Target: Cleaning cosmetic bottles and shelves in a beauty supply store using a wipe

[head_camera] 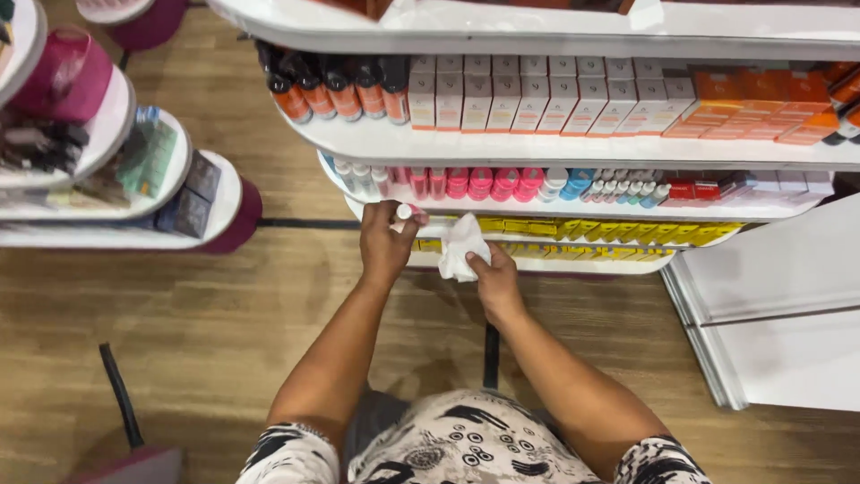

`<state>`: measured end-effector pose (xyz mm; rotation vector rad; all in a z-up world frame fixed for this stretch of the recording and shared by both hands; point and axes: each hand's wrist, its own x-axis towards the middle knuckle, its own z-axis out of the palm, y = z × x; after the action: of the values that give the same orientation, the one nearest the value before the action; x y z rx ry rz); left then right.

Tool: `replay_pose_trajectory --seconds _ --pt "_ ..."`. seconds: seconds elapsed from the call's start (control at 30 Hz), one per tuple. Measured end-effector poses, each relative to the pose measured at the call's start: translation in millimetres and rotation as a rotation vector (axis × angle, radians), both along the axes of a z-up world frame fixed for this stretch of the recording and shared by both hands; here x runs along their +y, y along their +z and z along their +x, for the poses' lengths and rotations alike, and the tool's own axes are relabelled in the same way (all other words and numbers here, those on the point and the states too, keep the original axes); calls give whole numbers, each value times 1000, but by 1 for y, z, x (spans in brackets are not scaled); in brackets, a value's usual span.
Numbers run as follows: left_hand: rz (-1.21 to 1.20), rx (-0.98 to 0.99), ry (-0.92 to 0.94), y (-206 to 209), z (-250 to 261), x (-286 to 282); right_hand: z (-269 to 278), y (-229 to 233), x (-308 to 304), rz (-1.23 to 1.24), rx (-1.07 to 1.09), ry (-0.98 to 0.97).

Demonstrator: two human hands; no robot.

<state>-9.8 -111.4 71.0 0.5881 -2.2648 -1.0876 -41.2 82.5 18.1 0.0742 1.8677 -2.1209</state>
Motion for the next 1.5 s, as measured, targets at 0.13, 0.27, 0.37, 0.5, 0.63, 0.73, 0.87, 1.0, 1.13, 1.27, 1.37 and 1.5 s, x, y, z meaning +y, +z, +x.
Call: replay_pose_trajectory --seconds 0.13,0.27,0.37,0.5,0.63,0.73,0.87,1.0,1.13,1.27,1.37,1.5 --pt "521 81 -28 -18 26 27 3 27 23 362 154 55" --pt "975 265 -161 -5 43 65 23 62 28 403 946 139" --pt "1091 329 -202 4 50 85 37 80 35 338 1183 236" --pt "1225 278 -210 23 63 98 50 81 53 245 1351 281" --pt "1238 279 -358 -1 67 113 61 66 62 196 1274 202" --pt "1174 237 -491 -13 74 131 72 88 71 239 1247 139" --pt "1132 307 -491 -15 80 142 83 106 81 234 1200 155" --pt "854 185 -492 -3 87 137 85 103 89 219 1167 186" --pt "670 118 -510 60 105 150 79 99 93 178 1137 216" --pt "537 171 -527 64 110 154 84 109 92 124 1037 219" --pt "449 216 -515 70 114 154 85 106 95 110 1032 207" --pt "354 228 -449 61 112 151 87 111 97 140 1062 162"
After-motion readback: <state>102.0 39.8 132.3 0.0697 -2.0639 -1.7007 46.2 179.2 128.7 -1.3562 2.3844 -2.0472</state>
